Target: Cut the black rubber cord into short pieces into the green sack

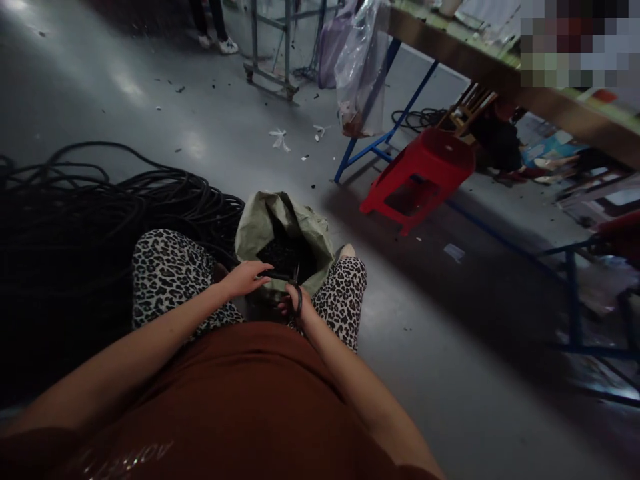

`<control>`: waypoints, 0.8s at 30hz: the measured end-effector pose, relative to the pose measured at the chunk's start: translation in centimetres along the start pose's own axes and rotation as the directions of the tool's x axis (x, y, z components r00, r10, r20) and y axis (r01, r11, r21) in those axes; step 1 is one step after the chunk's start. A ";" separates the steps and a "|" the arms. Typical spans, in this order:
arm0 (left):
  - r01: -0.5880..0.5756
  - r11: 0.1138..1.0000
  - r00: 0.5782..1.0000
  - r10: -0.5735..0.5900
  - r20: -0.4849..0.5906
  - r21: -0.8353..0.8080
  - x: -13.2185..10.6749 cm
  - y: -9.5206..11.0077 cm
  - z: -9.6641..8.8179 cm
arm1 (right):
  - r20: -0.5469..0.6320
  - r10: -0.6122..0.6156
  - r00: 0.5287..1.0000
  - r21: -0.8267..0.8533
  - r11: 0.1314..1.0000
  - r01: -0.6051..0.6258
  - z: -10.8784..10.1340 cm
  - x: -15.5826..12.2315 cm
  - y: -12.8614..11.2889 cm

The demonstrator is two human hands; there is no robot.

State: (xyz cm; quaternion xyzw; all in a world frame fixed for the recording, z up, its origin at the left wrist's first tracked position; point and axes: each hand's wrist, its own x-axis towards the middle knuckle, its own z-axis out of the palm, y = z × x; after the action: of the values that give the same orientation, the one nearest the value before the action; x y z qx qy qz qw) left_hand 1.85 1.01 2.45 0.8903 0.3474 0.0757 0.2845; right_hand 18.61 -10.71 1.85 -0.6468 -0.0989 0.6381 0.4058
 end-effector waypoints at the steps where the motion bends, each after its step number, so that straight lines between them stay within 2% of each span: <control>1: -0.014 1.000 1.000 0.013 0.005 0.018 0.2 -0.1 -0.4 | 0.006 0.012 1.000 0.016 1.000 -0.012 0.0 0.0 0.0; 5: -0.073 0.994 0.997 0.069 0.046 0.080 0.9 0.1 -1.9 | 0.030 0.058 0.998 0.033 0.998 -0.059 0.0 0.1 0.0; 8: -0.074 0.995 0.996 0.070 0.062 0.062 1.4 0.2 -1.9 | 0.033 0.050 0.998 0.050 0.997 -0.052 0.1 0.4 -0.1; 15: 0.150 0.982 0.986 -0.140 0.087 -0.115 1.4 -0.7 0.1 | 0.019 0.022 1.000 -0.005 1.000 -0.022 0.0 0.2 -0.1; 24: 0.308 0.930 0.945 -0.324 -0.047 -0.202 -0.1 -0.2 1.4 | -0.003 0.058 0.998 -0.143 0.988 -0.058 0.7 -1.5 -0.5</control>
State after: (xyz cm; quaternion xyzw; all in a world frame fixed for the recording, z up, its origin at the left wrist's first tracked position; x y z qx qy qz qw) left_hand 2.16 0.43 1.17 0.7875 0.4883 0.0971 0.3634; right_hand 17.93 -11.04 3.41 -0.6764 -0.1258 0.6414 0.3396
